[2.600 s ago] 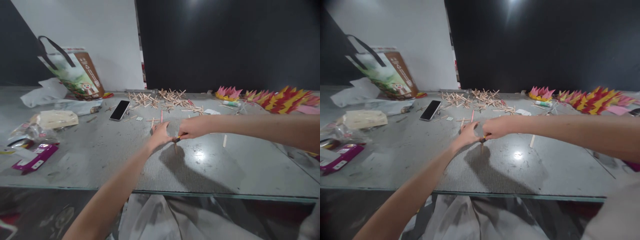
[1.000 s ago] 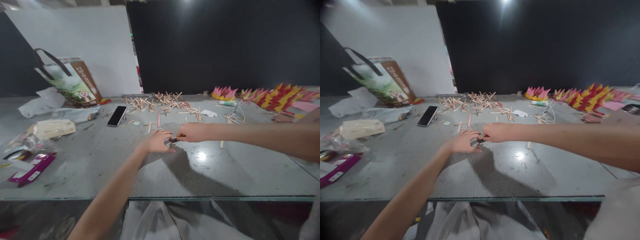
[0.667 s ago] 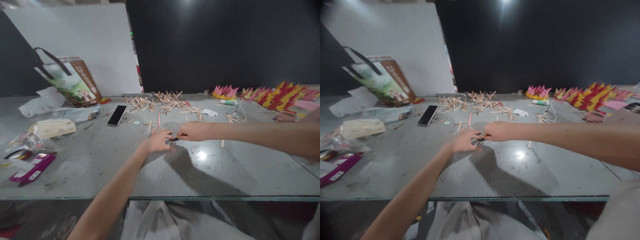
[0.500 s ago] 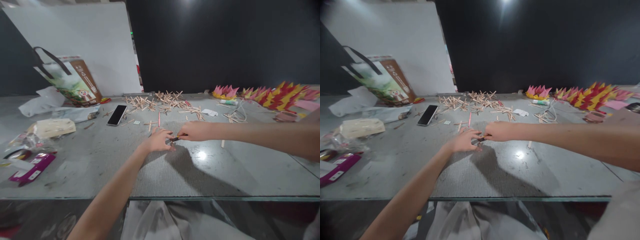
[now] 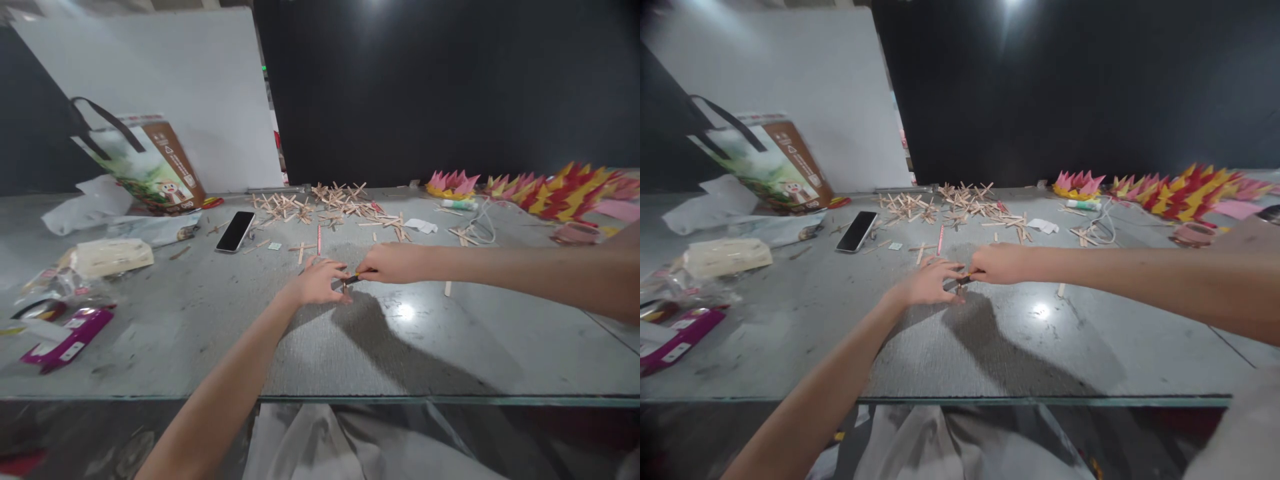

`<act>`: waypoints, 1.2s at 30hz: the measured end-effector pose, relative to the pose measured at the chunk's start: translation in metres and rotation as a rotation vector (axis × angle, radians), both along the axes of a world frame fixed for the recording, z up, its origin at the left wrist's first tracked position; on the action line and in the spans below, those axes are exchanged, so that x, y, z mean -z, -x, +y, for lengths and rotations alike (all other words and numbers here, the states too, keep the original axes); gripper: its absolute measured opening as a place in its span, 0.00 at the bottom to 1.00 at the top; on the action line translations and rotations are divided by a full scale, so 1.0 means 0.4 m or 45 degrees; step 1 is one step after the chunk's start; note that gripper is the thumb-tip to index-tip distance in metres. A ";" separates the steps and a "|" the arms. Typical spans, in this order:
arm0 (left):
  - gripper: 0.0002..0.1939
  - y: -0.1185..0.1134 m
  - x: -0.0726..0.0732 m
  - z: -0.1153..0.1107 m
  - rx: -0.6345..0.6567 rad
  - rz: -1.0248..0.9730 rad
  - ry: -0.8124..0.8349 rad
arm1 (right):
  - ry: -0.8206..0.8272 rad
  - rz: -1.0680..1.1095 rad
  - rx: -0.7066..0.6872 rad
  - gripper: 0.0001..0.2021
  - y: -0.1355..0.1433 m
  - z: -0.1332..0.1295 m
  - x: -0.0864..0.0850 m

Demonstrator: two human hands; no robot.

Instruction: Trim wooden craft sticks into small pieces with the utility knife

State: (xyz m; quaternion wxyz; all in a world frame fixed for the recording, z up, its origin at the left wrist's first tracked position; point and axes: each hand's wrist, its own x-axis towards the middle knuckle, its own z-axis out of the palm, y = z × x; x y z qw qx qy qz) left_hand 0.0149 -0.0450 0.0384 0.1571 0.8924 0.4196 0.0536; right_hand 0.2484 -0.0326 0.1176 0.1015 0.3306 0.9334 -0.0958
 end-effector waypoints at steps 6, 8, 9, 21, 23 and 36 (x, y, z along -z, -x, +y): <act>0.31 -0.002 0.000 -0.002 -0.006 0.009 -0.024 | -0.044 -0.015 -0.009 0.19 0.004 -0.005 -0.003; 0.30 -0.002 0.000 -0.002 -0.003 0.003 -0.022 | -0.064 -0.029 -0.026 0.19 0.011 -0.010 -0.008; 0.30 -0.003 0.000 -0.002 -0.002 0.001 -0.020 | -0.069 -0.044 -0.030 0.19 0.016 -0.012 -0.012; 0.29 -0.006 -0.012 -0.007 -0.003 0.010 0.007 | -0.053 -0.136 -0.003 0.17 0.033 -0.009 -0.035; 0.28 -0.007 -0.015 -0.008 -0.005 0.018 0.007 | -0.051 -0.111 -0.008 0.18 0.027 -0.010 -0.033; 0.31 -0.003 -0.016 -0.010 -0.009 0.041 0.010 | -0.061 -0.119 0.004 0.19 0.026 -0.005 -0.023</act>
